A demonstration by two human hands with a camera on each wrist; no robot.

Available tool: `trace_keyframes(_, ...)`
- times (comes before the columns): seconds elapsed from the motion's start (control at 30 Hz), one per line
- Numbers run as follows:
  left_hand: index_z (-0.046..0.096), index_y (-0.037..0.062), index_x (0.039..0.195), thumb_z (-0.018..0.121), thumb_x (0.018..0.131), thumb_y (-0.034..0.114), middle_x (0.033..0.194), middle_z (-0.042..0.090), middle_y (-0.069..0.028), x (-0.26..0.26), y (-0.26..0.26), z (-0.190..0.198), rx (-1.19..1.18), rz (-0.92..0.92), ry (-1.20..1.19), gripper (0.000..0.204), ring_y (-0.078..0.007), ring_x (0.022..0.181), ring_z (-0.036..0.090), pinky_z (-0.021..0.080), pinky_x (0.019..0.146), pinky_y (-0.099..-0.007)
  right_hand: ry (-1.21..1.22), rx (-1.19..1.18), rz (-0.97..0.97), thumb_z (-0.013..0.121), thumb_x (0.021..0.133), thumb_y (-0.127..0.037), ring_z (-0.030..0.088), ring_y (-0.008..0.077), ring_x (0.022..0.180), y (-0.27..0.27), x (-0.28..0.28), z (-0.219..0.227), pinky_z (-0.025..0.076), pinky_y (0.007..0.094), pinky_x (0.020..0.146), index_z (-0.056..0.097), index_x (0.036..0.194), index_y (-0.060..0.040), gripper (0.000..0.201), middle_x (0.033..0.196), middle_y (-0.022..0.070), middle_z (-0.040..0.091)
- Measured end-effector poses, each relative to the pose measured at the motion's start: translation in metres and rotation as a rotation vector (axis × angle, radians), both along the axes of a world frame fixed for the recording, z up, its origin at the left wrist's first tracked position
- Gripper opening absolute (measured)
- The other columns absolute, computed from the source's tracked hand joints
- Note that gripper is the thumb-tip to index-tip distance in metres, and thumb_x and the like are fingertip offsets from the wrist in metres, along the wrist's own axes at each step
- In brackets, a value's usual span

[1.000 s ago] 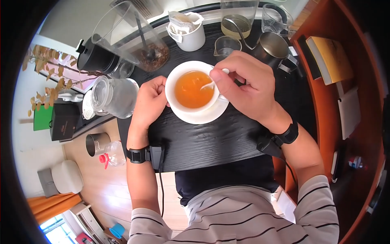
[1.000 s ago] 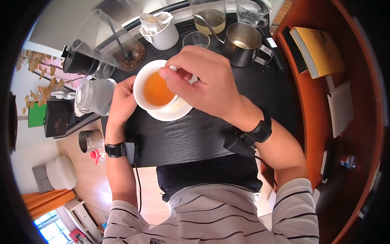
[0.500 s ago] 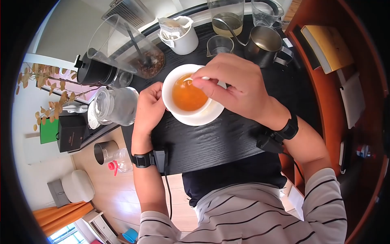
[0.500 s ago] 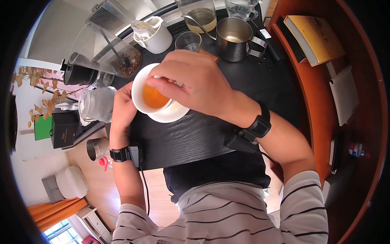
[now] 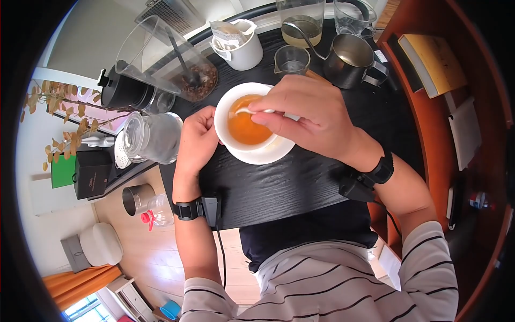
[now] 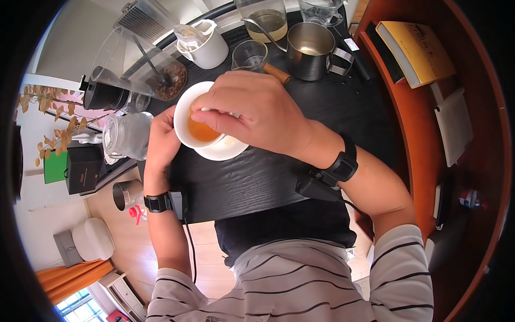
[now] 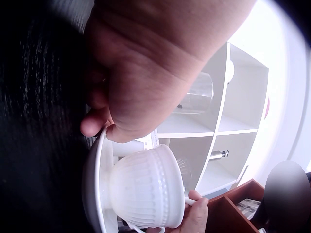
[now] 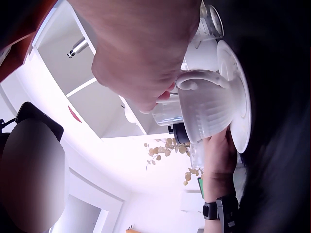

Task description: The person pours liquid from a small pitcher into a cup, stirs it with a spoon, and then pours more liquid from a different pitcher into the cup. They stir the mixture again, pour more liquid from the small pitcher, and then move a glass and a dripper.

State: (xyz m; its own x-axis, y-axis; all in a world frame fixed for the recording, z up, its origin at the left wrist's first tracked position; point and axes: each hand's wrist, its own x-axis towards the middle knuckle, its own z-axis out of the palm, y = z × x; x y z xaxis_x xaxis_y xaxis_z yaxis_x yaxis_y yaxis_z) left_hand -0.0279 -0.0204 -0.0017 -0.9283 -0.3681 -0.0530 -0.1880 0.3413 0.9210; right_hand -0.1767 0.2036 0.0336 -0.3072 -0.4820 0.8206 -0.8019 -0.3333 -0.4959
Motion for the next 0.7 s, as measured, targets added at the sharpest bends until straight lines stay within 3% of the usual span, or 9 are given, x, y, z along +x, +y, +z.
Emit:
trace_keyframes(0.23, 0.07, -0.0007, 0.096, 0.066, 0.104, 0.009, 0.067, 0.063, 0.0041, 0.0004, 0.0011, 0.0011, 0.004, 0.007, 0.005, 0.014, -0.0017, 0.062, 0.057, 0.045, 0.059, -0.0216, -0.032, 0.029, -0.106, 0.082, 0.09, -0.012, 0.065, 0.0243, 0.067, 0.0045, -0.0033, 0.0041, 0.049, 0.0345, 0.059, 0.073, 0.087, -0.0057, 0.011, 0.077, 0.0065, 0.066)
trace_keyframes(0.33, 0.07, -0.0007, 0.096, 0.066, 0.104, 0.009, 0.068, 0.063, 0.0041, 0.0007, -0.0001, -0.0006, 0.01, 0.006, 0.002, 0.013, -0.0016, 0.062, 0.057, 0.044, 0.059, -0.0217, -0.057, 0.045, -0.054, 0.083, 0.089, -0.011, 0.065, 0.0239, 0.066, 0.008, 0.0011, 0.0062, 0.049, 0.0339, 0.058, 0.071, 0.085, -0.0049, 0.014, 0.075, 0.0067, 0.065)
trace_keyframes(0.4, 0.07, -0.0008, 0.097, 0.066, 0.104, 0.009, 0.068, 0.064, 0.004, 0.0005, 0.0014, 0.0006, 0.018, 0.007, 0.003, 0.013, -0.0016, 0.062, 0.057, 0.044, 0.059, -0.0216, -0.118, 0.084, 0.099, 0.083, 0.089, -0.01, 0.065, 0.0236, 0.067, 0.0089, 0.003, 0.0061, 0.05, 0.0347, 0.06, 0.072, 0.087, -0.005, 0.012, 0.074, 0.0071, 0.065)
trace_keyframes(0.53, 0.071, -0.001, 0.097, 0.066, 0.104, 0.009, 0.068, 0.064, 0.0038, 0.0003, 0.0012, 0.0014, 0.015, 0.013, -0.002, 0.012, -0.0015, 0.062, 0.057, 0.044, 0.059, -0.0216, -0.075, 0.02, 0.136, 0.084, 0.088, -0.01, 0.066, 0.0242, 0.068, 0.0031, 0.0031, 0.0037, 0.052, 0.0358, 0.061, 0.073, 0.088, -0.0052, 0.012, 0.075, 0.0073, 0.065)
trace_keyframes(0.7, 0.07, -0.0008, 0.097, 0.066, 0.103, 0.008, 0.068, 0.064, 0.0039, 0.0005, -0.0007, -0.0006, 0.014, 0.004, -0.002, 0.012, -0.0015, 0.062, 0.057, 0.044, 0.058, -0.0218, 0.102, -0.027, -0.061, 0.085, 0.087, -0.011, 0.066, 0.0257, 0.068, 0.0025, -0.0035, 0.0046, 0.053, 0.0366, 0.061, 0.073, 0.089, -0.0057, 0.013, 0.077, 0.0066, 0.066)
